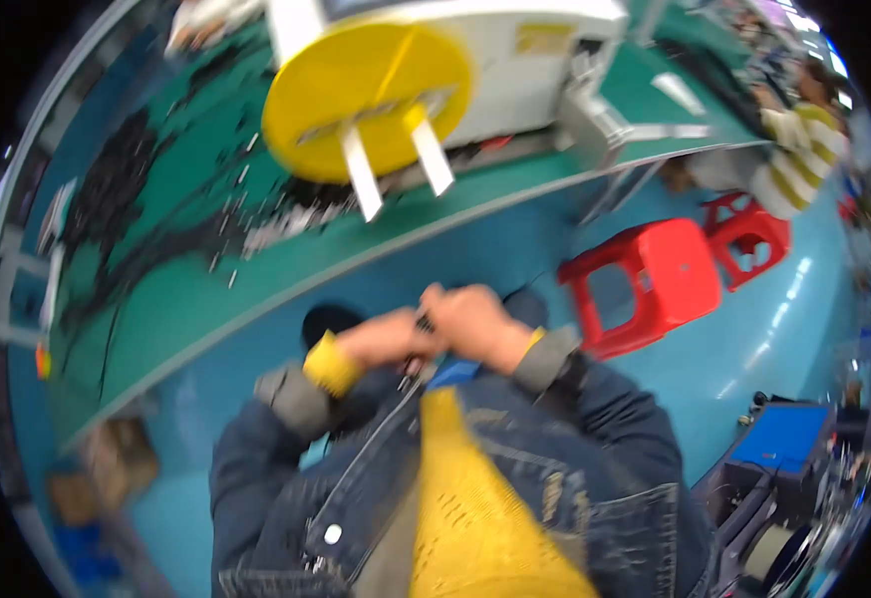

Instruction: The person picks up a cable, winds it around the spindles of a machine, and removes the coiled cable. They then pick up a tie, wrap it around the coiled cable by hand, and place the finished bundle onto the table.

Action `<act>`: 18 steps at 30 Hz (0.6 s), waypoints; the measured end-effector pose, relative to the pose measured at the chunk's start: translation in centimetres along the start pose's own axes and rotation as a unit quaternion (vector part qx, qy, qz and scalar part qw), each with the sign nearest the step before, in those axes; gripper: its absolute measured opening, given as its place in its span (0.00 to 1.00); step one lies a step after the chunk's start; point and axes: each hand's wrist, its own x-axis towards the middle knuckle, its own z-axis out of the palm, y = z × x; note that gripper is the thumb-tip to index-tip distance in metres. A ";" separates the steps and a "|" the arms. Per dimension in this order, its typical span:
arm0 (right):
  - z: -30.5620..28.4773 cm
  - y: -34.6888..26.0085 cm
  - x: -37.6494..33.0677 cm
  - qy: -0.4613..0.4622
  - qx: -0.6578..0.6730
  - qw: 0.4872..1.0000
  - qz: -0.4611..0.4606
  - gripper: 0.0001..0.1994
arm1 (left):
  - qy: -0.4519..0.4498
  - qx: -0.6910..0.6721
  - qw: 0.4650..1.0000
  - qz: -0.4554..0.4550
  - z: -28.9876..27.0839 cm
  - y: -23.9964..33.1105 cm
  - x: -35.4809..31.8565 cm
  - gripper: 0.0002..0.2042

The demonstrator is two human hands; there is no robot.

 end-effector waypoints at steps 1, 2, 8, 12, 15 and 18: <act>-0.7 0.0 0.3 0.000 0.040 0.999 0.002 0.14 | -0.026 -0.047 0.999 0.005 -0.4 -0.2 0.2 0.14; -0.5 0.2 0.5 0.011 0.187 0.982 0.018 0.12 | -0.073 -0.142 0.986 0.039 -0.9 -1.0 -0.1 0.15; -1.0 -1.2 2.0 -0.087 0.397 0.906 0.121 0.08 | -0.104 -0.267 0.952 0.106 -1.7 -3.6 -0.6 0.17; 1.3 -0.9 2.0 0.026 0.222 0.975 0.018 0.07 | -0.067 -0.301 0.949 0.062 -1.3 -3.2 -1.2 0.15; 1.4 -1.0 1.6 0.020 0.178 0.984 0.019 0.07 | -0.045 -0.279 0.959 0.003 -1.0 -3.1 -1.1 0.10; 2.0 -0.6 1.1 0.018 0.198 0.980 -0.011 0.07 | -0.022 -0.220 0.975 -0.001 0.0 -2.8 -1.3 0.08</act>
